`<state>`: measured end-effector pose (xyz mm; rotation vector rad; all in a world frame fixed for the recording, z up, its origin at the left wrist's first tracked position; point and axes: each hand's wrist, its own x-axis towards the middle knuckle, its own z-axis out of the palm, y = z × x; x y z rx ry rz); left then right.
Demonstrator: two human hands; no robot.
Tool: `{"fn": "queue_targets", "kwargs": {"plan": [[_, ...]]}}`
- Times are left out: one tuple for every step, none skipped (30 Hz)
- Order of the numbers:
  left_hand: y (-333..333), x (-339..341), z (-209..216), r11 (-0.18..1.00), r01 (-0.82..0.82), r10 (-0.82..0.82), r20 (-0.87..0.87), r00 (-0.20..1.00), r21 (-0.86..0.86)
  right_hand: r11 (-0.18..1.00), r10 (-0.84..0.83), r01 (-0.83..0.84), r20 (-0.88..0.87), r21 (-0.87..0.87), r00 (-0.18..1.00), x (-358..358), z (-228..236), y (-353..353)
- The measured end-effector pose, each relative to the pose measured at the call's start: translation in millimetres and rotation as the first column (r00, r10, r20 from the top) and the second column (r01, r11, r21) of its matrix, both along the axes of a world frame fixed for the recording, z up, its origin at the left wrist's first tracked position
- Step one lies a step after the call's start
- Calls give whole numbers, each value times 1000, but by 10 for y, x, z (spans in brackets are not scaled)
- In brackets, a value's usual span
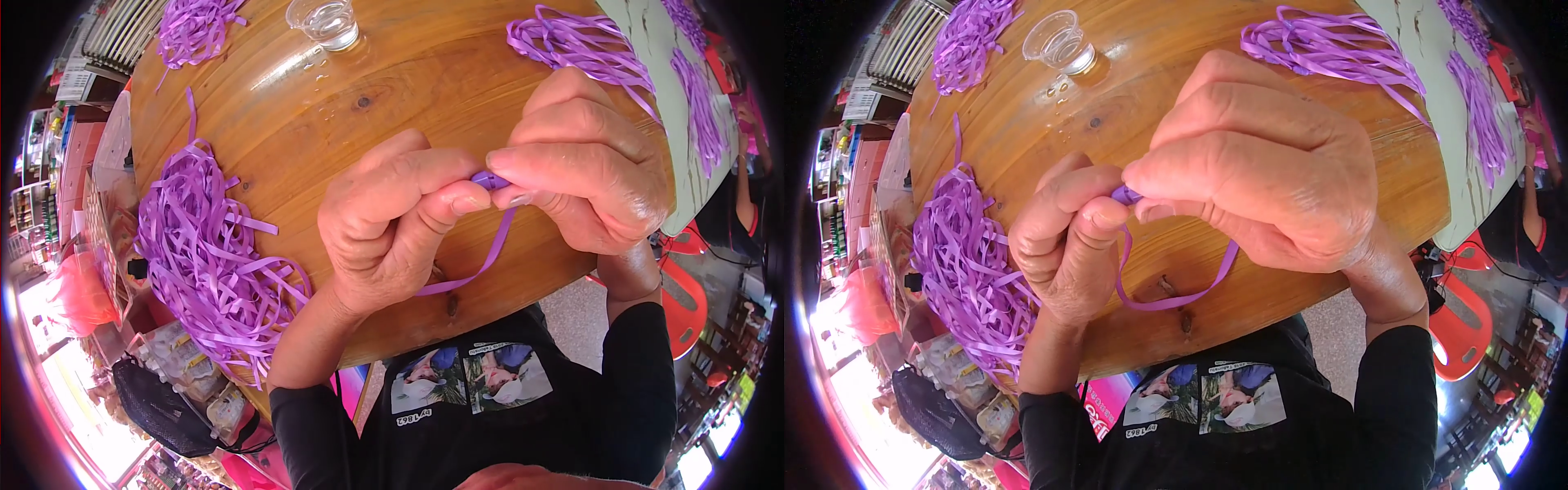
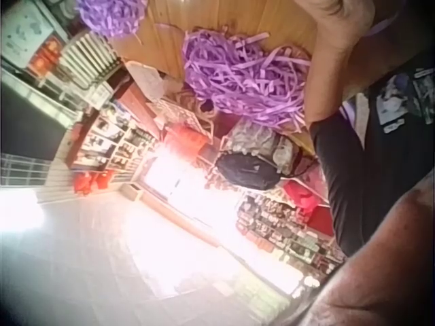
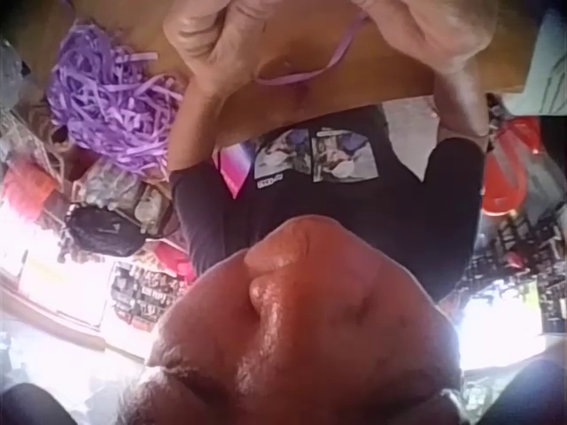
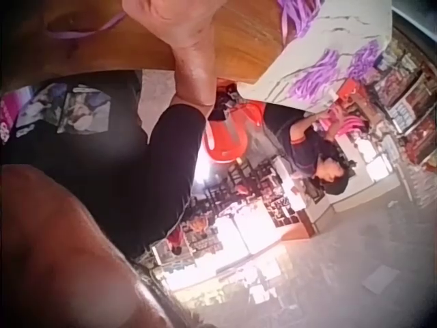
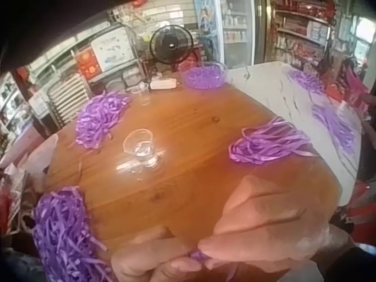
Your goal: The person picks up a purple ribbon from a pile on the table and ties a knot at one end by hand. They repeat this process with several more ribbons, occasionally dipping their fingers in a cup of water to help with the tying.
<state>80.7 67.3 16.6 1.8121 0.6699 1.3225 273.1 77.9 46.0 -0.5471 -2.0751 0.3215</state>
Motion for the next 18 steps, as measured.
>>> {"fn": "queue_targets", "kwargs": {"plan": [[4, 5, -12, 999, 39, -38, 39, 999, -19, 1000, -9, 9, 4, 3, 1000, 1, 0, -5], [-3, 7, -12, 999, 38, -37, 40, 998, -21, 1000, -14, 14, 7, 4, 1000, 2, -2, -9], [-15, 8, -7, 999, 35, -34, 22, 999, -31, 1000, -18, 18, 9, 5, 1000, 0, -3, -13], [-23, 12, -7, 999, 32, -32, 3, 999, -41, 1000, -19, 19, 10, 6, 1000, -2, -6, -16], [-20, 22, -31, 999, 32, -32, 5, 999, -43, 1000, -20, 20, 11, 6, 1000, -7, -16, -21], [-12, 30, -65, 998, 49, -45, 83, 996, -44, 1000, -20, 20, 11, 7, 1000, -17, -22, -24], [-11, 35, -85, 997, 66, -58, 161, 985, -44, 998, -1, -1, -42, -55, 999, -37, -43, -29], [-25, 34, -85, 997, 64, -56, 161, 985, -45, 996, 8, -14, -69, -85, 998, -48, -53, -33], [-36, 35, -87, 991, 97, -78, 197, 977, -89, 993, 15, -26, -96, -115, 995, -53, -68, -34], [-41, 34, -86, 982, 131, -98, 233, 968, -133, 993, 22, -33, -100, -116, 995, -54, -75, -34], [-36, 32, -81, 983, 129, -96, 233, 968, -132, 992, 26, -39, -103, -117, 994, -51, -68, -35], [-35, 29, -74, 990, 101, -81, 186, 979, -101, 992, 31, -43, -105, -118, 994, -50, -63, -41], [-34, 26, -62, 995, 73, -63, 139, 988, -68, 997, 9, -12, -49, -73, 999, -41, -33, -51], [-43, 18, -23, 995, 71, -61, 137, 989, -69, 999, -3, 2, -22, -51, 1000, -36, -20, -62], [-58, 13, 39, 998, 31, -28, 45, 999, -54, 999, -18, 18, 6, -27, 1000, -26, 0, -75], [-70, 10, 70, 999, -7, 6, -48, 999, -35, 999, -44, 44, 27, 0, 999, -16, 8, -91], [-77, 12, 68, 999, -4, 2, -47, 999, -36, 998, -60, 60, 38, 14, 997, -10, 3, -104], [-85, 5, 72, 1000, -19, 19, -73, 997, -4, 997, -73, 72, 45, 28, 996, -13, 2, -115]]}}
